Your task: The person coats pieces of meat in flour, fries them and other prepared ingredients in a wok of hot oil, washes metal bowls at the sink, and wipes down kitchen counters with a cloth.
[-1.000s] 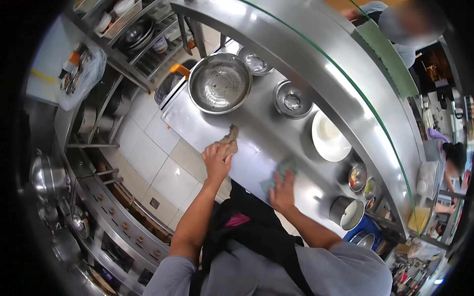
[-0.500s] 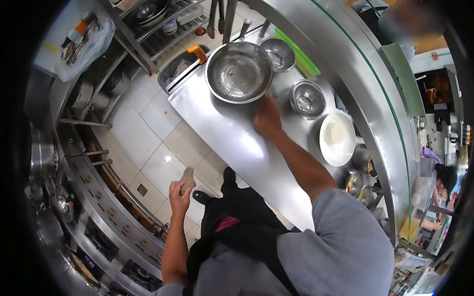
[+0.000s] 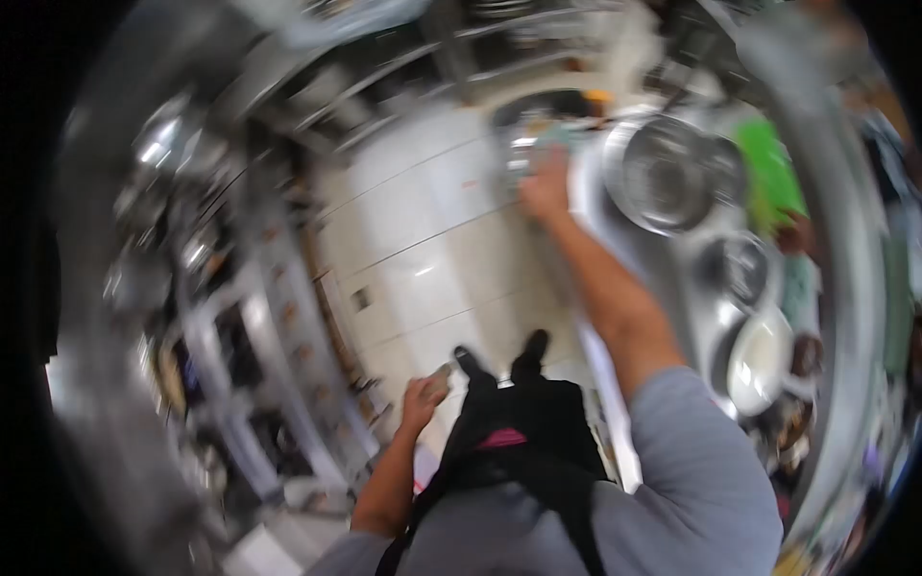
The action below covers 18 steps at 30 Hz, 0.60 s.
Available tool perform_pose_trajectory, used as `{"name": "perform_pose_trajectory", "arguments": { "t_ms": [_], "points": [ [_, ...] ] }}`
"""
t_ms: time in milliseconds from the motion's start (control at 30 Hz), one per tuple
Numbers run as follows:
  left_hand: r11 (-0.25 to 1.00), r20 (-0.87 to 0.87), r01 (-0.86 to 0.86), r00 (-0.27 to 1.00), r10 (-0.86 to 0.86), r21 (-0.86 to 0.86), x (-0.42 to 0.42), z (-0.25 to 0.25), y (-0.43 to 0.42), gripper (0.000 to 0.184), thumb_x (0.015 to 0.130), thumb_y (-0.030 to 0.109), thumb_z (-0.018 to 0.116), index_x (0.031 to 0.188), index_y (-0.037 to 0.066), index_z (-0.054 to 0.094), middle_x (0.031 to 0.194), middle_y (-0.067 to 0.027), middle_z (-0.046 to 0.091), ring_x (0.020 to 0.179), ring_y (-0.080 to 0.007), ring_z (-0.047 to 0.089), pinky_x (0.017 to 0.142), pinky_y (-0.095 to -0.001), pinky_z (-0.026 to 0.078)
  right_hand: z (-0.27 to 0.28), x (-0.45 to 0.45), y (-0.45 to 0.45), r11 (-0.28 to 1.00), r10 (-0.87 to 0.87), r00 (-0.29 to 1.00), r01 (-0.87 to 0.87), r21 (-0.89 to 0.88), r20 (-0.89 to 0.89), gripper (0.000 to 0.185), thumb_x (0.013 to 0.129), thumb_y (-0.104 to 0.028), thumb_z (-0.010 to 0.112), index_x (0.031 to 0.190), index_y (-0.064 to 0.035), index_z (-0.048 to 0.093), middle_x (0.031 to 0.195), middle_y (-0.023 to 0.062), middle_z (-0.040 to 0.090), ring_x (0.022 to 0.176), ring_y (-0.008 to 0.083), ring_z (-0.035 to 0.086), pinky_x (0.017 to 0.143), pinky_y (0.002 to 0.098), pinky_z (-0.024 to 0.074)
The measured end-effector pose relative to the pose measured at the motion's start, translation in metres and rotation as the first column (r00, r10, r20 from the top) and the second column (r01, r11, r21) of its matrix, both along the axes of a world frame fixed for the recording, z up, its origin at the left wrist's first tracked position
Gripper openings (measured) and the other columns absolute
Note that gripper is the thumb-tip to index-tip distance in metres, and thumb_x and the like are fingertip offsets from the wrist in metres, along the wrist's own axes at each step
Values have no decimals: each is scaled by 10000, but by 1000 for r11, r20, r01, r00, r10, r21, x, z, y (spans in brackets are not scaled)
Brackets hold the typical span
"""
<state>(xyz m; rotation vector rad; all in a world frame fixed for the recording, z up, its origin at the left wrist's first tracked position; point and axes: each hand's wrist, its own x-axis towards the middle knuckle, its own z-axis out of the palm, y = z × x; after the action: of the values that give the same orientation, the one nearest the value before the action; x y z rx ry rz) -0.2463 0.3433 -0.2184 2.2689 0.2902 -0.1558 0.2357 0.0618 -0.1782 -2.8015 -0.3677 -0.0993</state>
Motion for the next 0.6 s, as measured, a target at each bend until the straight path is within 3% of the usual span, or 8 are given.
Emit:
{"name": "perform_pose_trajectory", "arguments": {
  "t_ms": [33, 67, 167, 267, 333, 400, 467, 600],
  "points": [
    [996, -11, 7, 1000, -6, 86, -1, 13, 3, 380, 754, 166, 753, 1085, 31, 624, 1002, -187, 618, 968, -383, 573, 868, -454, 475, 32, -5, 8, 802, 192, 973, -233, -549, -131, 650, 871, -236, 507, 1500, -129, 382, 1557, 284, 242, 1441, 468, 196, 1186, 563, 155],
    [994, -26, -27, 999, 30, 103, -9, 16, 12, 361, 779, 230, 718, 1056, 26, 610, 1018, -196, 604, 970, -384, 570, 860, -452, 476, -23, 3, -4, 969, 90, 978, -130, 210, 190, 641, 873, -207, 508, 1496, -120, 385, 1548, 266, 277, 1433, 471, 213, 1186, 558, 164],
    [932, -292, -362, 891, 348, 6, -25, 44, 32, 374, 816, 311, 668, 1033, 31, 549, 962, -222, 623, 941, -432, 605, 812, -456, 497, 4, -30, -24, 966, 196, 970, -216, 144, 142, 626, 840, -181, 519, 1459, -109, 452, 1519, 265, 327, 1427, 426, 266, 1188, 502, 187],
    [824, -195, -553, 801, 567, 124, -64, 54, 62, 357, 839, 290, 657, 1080, 45, 563, 976, -190, 664, 935, -383, 644, 821, -442, 510, 31, -113, -45, 977, 206, 972, -210, 24, 117, 660, 830, -91, 533, 1477, -119, 409, 1535, 226, 313, 1425, 433, 261, 1180, 512, 201],
    [575, -99, -795, 598, 795, -192, -88, 65, 88, 351, 860, 221, 648, 1160, 56, 574, 1052, -136, 669, 969, -280, 642, 830, -405, 518, 41, -175, -71, 977, 212, 966, -213, -7, 149, 677, 817, -57, 517, 1481, -128, 406, 1538, 237, 306, 1424, 438, 265, 1175, 526, 201],
    [427, -34, -895, 435, 900, -132, -107, 94, 122, 370, 876, 141, 628, 1235, 69, 572, 1090, -94, 652, 973, -206, 615, 847, -354, 510, 34, -236, -114, 991, 117, 990, -111, -71, 78, 675, 839, -85, 526, 1497, -122, 384, 1530, 269, 300, 1422, 444, 268, 1172, 532, 205],
    [237, 114, -939, 215, 970, -248, -145, 90, 169, 373, 896, 114, 596, 1263, 59, 568, 1137, -106, 642, 1012, -215, 610, 889, -332, 491, 32, -295, -167, 987, 66, 992, -49, -154, 108, 580, 987, -385, 339, 1497, -116, 391, 1525, 242, 338, 1407, 448, 294, 1154, 556, 220],
    [-15, 184, -962, -67, 981, -273, -210, 85, 259, 381, 909, 129, 569, 1281, 51, 572, 1219, -123, 615, 1114, -227, 567, 986, -343, 432, 2, -388, -313, 927, -197, 974, 148, -344, -112, 725, 994, -549, 252, 1500, -34, 318, 1487, 218, 413, 1308, 505, 394, 1078, 569, 338]
  ]
}}
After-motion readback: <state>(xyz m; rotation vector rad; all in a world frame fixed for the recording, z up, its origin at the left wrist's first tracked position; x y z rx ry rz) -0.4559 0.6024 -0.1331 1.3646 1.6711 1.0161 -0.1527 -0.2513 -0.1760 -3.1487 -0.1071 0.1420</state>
